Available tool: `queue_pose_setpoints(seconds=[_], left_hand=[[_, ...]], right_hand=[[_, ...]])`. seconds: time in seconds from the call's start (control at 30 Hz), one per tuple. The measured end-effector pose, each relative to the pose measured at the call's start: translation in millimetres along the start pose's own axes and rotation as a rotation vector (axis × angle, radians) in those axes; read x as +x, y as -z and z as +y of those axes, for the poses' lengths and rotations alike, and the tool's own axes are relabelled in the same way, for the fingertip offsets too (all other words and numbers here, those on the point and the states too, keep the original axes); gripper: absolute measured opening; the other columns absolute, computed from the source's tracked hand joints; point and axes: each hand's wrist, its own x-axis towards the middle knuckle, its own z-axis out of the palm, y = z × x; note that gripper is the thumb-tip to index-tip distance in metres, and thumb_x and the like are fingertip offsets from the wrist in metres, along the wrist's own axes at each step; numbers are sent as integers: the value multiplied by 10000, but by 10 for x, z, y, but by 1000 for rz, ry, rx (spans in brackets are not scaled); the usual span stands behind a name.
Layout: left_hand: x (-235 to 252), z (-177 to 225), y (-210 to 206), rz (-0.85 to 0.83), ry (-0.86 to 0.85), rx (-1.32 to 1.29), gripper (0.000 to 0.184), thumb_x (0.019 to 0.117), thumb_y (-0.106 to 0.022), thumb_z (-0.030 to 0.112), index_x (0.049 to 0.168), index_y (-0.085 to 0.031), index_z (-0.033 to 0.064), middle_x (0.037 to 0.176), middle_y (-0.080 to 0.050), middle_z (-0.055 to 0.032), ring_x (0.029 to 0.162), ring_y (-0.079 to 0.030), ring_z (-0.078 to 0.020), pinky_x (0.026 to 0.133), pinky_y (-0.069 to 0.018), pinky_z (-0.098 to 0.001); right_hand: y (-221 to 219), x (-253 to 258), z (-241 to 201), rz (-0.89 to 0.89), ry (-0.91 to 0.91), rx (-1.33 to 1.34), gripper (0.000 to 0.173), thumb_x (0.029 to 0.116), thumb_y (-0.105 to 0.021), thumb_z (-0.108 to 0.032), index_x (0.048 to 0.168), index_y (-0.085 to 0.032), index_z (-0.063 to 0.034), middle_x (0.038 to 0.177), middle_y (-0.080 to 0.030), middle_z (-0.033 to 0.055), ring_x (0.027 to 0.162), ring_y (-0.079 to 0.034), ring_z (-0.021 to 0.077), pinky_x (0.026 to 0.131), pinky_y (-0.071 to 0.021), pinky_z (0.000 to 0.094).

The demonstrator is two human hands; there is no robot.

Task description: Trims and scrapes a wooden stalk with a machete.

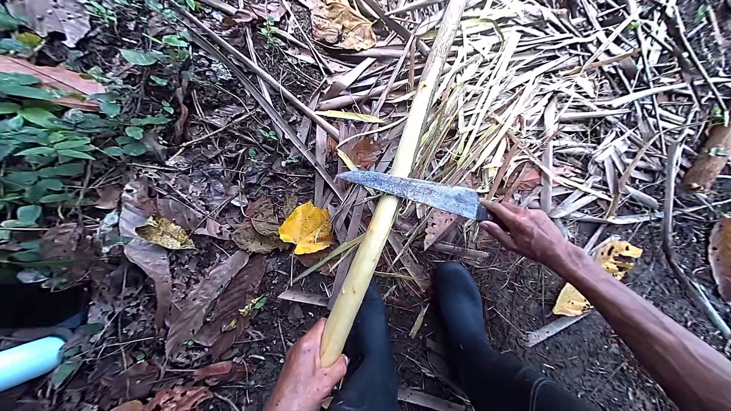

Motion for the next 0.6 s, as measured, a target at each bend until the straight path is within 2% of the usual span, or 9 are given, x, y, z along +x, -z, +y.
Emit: queue_pose_setpoints(seconds=[0.1, 0.13, 0.2, 0.27, 0.3, 0.33, 0.47, 0.53, 0.6], left_hand=[[-14, 15, -24, -5, 7, 10, 495, 706, -783, 257, 1128, -646, 37, 879, -655, -85, 795, -655, -227, 716, -539, -466], [-12, 22, -35, -8, 9, 14, 490, 707, -786, 252, 1125, -648, 38, 874, -655, -84, 790, -655, -228, 713, -540, -466], [0, 37, -57, -12, 15, 17, 491, 711, -790, 243, 1129, -646, 29, 876, -660, -93, 796, -659, -240, 721, -542, -475], [1, 50, -84, -21, 26, 13, 506, 717, -790, 232, 1150, -641, 16, 889, -666, -107, 814, -665, -253, 738, -545, -487], [8, 52, -92, -21, 28, 15, 510, 718, -788, 229, 1157, -639, 15, 898, -669, -111, 821, -666, -256, 747, -545, -490], [9, 46, -100, -20, 25, 18, 513, 716, -787, 228, 1160, -641, 16, 902, -670, -110, 825, -667, -255, 751, -546, -490], [-21, 30, -107, -14, 7, 27, 514, 712, -793, 253, 1153, -649, 31, 894, -671, -97, 818, -667, -241, 744, -547, -480], [-11, 10, -103, -8, -3, 28, 514, 707, -797, 251, 1147, -651, 29, 891, -672, -100, 817, -668, -244, 745, -548, -482], [-10, 4, -104, -12, 2, 23, 517, 711, -795, 240, 1154, -647, 17, 901, -674, -110, 827, -669, -252, 756, -548, -484]], right_hand=[[243, 292, 250, -21, -185, 43, 515, 1072, -428, -476, 1351, -615, -85, 793, -688, 199, 679, -683, 426, 607, -526, 659], [329, 362, 323, -31, -206, 33, 536, 1077, -399, -491, 1353, -609, -83, 771, -678, 200, 682, -678, 430, 623, -522, 663], [438, 368, 305, -50, -112, -19, 532, 1066, -399, -489, 1332, -619, -83, 739, -663, 158, 628, -660, 389, 565, -519, 617], [433, 274, 132, -101, 50, -59, 519, 1038, -459, -482, 1334, -641, -97, 835, -706, 121, 639, -685, 336, 542, -545, 565], [426, 265, 67, -131, 102, -71, 516, 1033, -493, -478, 1357, -639, -104, 904, -722, 130, 669, -698, 338, 557, -555, 559], [395, 282, 82, -130, 119, -65, 520, 1035, -498, -473, 1372, -633, -101, 911, -718, 146, 674, -700, 353, 558, -554, 563], [371, 482, 557, -49, -197, 20, 525, 1086, -397, -481, 1377, -591, -89, 806, -682, 226, 722, -680, 460, 653, -518, 679], [449, 524, 578, -34, -188, -19, 527, 1081, -398, -477, 1353, -597, -71, 799, -676, 226, 715, -678, 462, 639, -518, 668], [452, 479, 449, -63, -61, -60, 521, 1069, -439, -455, 1382, -597, -69, 868, -706, 211, 726, -698, 438, 637, -542, 647]])
